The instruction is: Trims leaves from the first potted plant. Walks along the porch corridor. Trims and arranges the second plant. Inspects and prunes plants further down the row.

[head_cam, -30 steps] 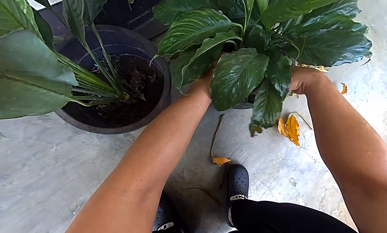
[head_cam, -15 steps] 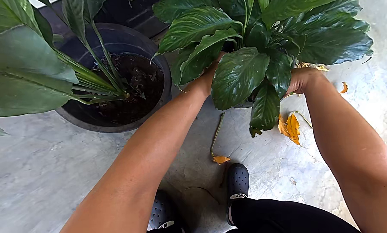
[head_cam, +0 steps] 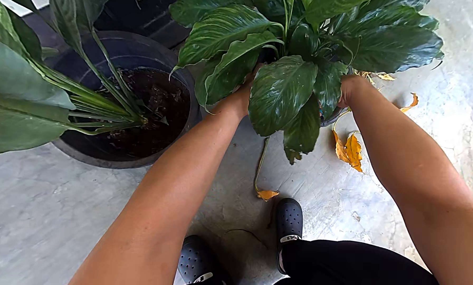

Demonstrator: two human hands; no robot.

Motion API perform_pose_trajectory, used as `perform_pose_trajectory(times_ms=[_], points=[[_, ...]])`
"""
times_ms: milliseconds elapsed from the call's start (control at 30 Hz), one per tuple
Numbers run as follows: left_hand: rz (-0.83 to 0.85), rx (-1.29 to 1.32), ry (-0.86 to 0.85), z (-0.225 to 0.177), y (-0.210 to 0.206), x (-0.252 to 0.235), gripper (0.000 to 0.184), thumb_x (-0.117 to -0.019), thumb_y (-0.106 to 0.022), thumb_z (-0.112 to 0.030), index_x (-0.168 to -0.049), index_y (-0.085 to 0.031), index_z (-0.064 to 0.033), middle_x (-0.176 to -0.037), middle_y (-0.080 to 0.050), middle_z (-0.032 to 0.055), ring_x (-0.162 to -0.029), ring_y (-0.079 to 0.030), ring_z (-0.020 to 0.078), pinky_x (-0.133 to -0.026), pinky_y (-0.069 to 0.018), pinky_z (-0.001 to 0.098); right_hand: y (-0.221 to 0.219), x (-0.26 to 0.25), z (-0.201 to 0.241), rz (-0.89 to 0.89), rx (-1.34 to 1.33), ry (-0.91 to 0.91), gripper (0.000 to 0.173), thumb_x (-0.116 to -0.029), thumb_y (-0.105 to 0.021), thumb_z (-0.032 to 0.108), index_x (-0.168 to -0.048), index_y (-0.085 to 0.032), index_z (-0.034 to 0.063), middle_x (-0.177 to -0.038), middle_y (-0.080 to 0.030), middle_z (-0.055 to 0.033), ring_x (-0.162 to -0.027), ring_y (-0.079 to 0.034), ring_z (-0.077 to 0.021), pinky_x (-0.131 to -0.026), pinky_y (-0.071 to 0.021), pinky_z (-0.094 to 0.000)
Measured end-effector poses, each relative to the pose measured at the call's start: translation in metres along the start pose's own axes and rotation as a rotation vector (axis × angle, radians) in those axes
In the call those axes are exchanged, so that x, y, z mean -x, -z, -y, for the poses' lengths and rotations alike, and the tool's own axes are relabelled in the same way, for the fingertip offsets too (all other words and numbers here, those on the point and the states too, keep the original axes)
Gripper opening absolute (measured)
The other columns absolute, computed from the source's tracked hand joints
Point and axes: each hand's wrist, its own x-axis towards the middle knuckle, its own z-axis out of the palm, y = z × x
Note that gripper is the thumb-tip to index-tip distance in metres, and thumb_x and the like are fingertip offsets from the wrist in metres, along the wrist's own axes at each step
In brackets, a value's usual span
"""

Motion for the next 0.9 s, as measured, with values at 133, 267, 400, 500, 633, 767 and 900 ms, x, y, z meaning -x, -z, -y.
perform_pose_trajectory(times_ms=[133, 267, 400, 500, 633, 767, 900], points=[[0.065, -0.426, -0.044, -0.062, -0.001, 0.045, 0.042, -0.1116, -0.04, -0.019, -0.153, -0.041, -0.0127, -0.151, -0.048, 0.0092, -0.139, -0.045, 0.0132, -0.115, -0.0386, 0.0326, 0.003, 0.012, 0.002, 0.017, 0.316, 0.052, 0.047, -0.0957, -0.068, 0.0, -0.138, -0.05, -0.009, -0.135, -0.056, -0.0264, -0.122, -0.058, -0.0334, -0.104, -0.044, -0.0488], [0.072, -0.931, -0.273, -0.075, 0.009, 0.095, 0.091, -0.0802, -0.082, -0.018, -0.156, -0.034, -0.0011, -0.151, -0.05, 0.0198, -0.143, -0.047, 0.0256, -0.12, -0.0362, 0.0428, 0.018, 0.005, -0.007, 0.069, 0.535, 0.162, 0.031, -0.0877, -0.077, 0.002, -0.114, -0.064, -0.0093, -0.11, -0.064, -0.0267, -0.099, -0.061, -0.037, -0.089, -0.0453, -0.0595], [-0.056, -0.943, -0.592, 0.008, -0.027, 0.154, 0.031, -0.1, -0.062, -0.026, -0.109, -0.072, 0.0014, -0.149, -0.048, 0.0302, -0.145, -0.037, 0.0484, -0.117, -0.0344, 0.0634, 0.029, 0.005, -0.027, 0.186, 0.519, 0.32, 0.012, -0.0864, -0.079, 0.003, -0.084, -0.067, 0.0031, -0.073, -0.062, -0.0075, -0.063, -0.055, -0.017, -0.066, -0.0466, -0.0396], [0.292, -0.991, -0.305, 0.051, -0.078, 0.184, 0.027, -0.1038, -0.058, -0.028, -0.108, -0.076, -0.0091, -0.158, -0.041, 0.0213, -0.152, -0.025, 0.046, -0.117, -0.025, 0.0709, 0.033, -0.01, -0.055, 0.238, 0.527, 0.294, 0.033, -0.086, -0.085, 0.034, -0.072, -0.072, 0.0069, -0.061, -0.063, -0.0048, -0.056, -0.056, -0.0158, -0.061, -0.0489, -0.0401], [0.882, -1.045, 0.066, 0.046, -0.134, 0.186, 0.077, -0.1006, -0.065, -0.04, -0.163, -0.029, -0.0128, -0.172, -0.014, 0.019, -0.158, -0.008, 0.045, -0.116, -0.0156, 0.0777, 0.044, -0.009, -0.083, 0.207, 0.556, 0.217, 0.045, -0.0887, -0.078, 0.048, -0.08, -0.074, 0.0042, -0.072, -0.066, -0.0099, -0.068, -0.06, -0.0223, -0.071, -0.0486, -0.0495], [0.707, -0.837, 0.079, 0.002, -0.127, 0.149, 0.049, -0.1056, -0.059, -0.031, -0.146, -0.055, -0.003, -0.142, -0.059, 0.0207, -0.135, -0.055, 0.037, -0.113, -0.0414, 0.0581, 0.057, -0.003, -0.099, 0.105, 0.404, 0.222, 0.041, -0.0879, -0.079, 0.047, -0.082, -0.074, 0.0066, -0.068, -0.065, -0.006, -0.062, -0.058, -0.0172, -0.065, -0.0483, -0.0433], [0.331, -0.734, -0.04, -0.068, -0.113, 0.114, 0.04, -0.0973, -0.061, 0.0, -0.135, -0.054, 0.0112, -0.119, -0.068, 0.0266, -0.114, -0.066, 0.0361, -0.101, -0.0505, 0.0526, 0.058, -0.009, -0.099, 0.03, 0.362, 0.21, 0.044, -0.0886, -0.078, 0.048, -0.083, -0.073, 0.0045, -0.069, -0.064, -0.0074, -0.064, -0.056, -0.0191, -0.067, -0.0464, -0.0462]])
